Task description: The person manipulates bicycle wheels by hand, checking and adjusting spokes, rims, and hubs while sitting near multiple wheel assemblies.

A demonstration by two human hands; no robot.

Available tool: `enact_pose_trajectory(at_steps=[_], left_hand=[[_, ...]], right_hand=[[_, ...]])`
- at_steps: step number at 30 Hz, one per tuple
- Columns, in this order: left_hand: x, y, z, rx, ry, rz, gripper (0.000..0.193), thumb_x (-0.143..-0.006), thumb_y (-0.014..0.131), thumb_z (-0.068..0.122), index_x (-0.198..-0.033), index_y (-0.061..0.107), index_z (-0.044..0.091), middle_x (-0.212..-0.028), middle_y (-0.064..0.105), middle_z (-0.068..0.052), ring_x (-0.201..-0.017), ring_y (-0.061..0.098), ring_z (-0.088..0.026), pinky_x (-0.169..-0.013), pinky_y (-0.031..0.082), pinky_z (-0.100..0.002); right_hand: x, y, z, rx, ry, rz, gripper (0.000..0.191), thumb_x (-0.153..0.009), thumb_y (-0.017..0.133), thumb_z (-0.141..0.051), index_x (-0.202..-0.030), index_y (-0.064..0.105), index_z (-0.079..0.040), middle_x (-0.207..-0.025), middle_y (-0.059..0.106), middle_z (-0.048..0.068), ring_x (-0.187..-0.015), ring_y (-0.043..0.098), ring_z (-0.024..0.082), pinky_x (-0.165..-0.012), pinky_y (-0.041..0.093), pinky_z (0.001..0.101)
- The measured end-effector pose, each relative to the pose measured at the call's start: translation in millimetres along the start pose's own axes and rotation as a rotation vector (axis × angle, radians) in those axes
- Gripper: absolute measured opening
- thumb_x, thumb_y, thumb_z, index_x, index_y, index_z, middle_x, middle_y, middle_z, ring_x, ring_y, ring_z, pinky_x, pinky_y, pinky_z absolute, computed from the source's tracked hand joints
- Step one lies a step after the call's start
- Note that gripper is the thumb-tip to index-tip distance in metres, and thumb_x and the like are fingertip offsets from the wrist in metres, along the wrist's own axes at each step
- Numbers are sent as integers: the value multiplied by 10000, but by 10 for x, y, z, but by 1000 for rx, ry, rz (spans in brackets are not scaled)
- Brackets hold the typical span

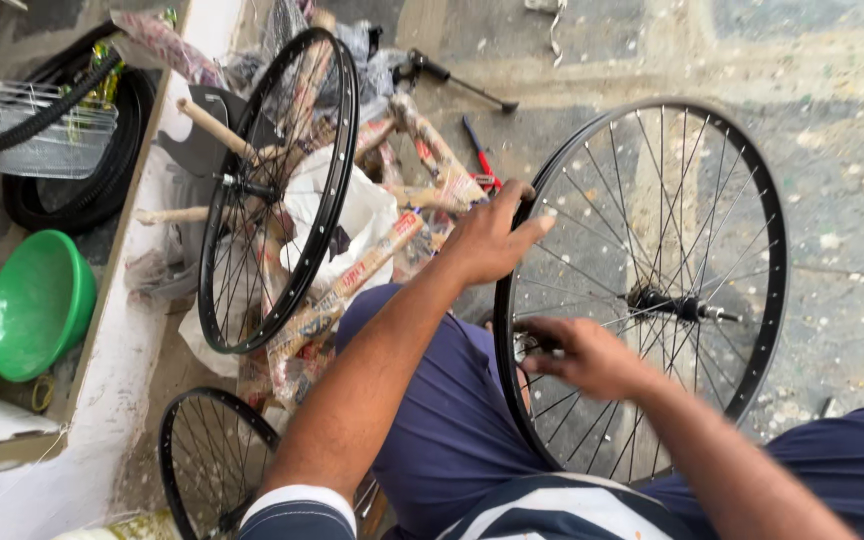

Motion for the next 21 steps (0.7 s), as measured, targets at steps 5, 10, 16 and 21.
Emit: enact_pose_trajectory(at_steps=[5,10,16,21], left_hand=[[-721,179,-98,-111,-144,-78,656,-920,603,457,-1478,443,154,-1279,681,-238,-1204,649,-411,-1028,498,-502],[-709,259,41,-274,67,-80,664,-940,626,385,-1509,388,139,-1350,619,-258,-1195,631,-436,-1017,463,-533],[98,115,-43,-193,-66,-129,739,-908,636,369,-1541,351,114,-1075,698,-307,-1048,661,-503,-947,509,-554],[326,35,68,-123,-22,-11,663,-925,629,371,-1492,406,108,-1021,724,-269,-981,700,-474,-876,537,-547]], right_hand=[[178,55,-181,573,-202,279,273,-828,762,-232,-1049,670,-100,-905,730,109,-915,710,326,-824,554,473],[218,2,-58,248,-228,84,231,-916,727,-240,-1072,717,-70,-927,758,122,-847,732,321,-757,582,430],[516,-321,-282,88,-362,129,237,-839,775,-218,-1002,733,-51,-1028,786,107,-939,775,298,-784,612,405],[397,-256,-140,166,-271,278,236,-841,780,-239,-1001,750,-68,-1099,769,102,-888,769,284,-701,620,382]])
Point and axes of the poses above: each hand's wrist, its own x-axis away from the middle knuckle, its own y-axis out of the palm, z = x × y, the point moved 10 cm from there along -x, towards the middle knuckle
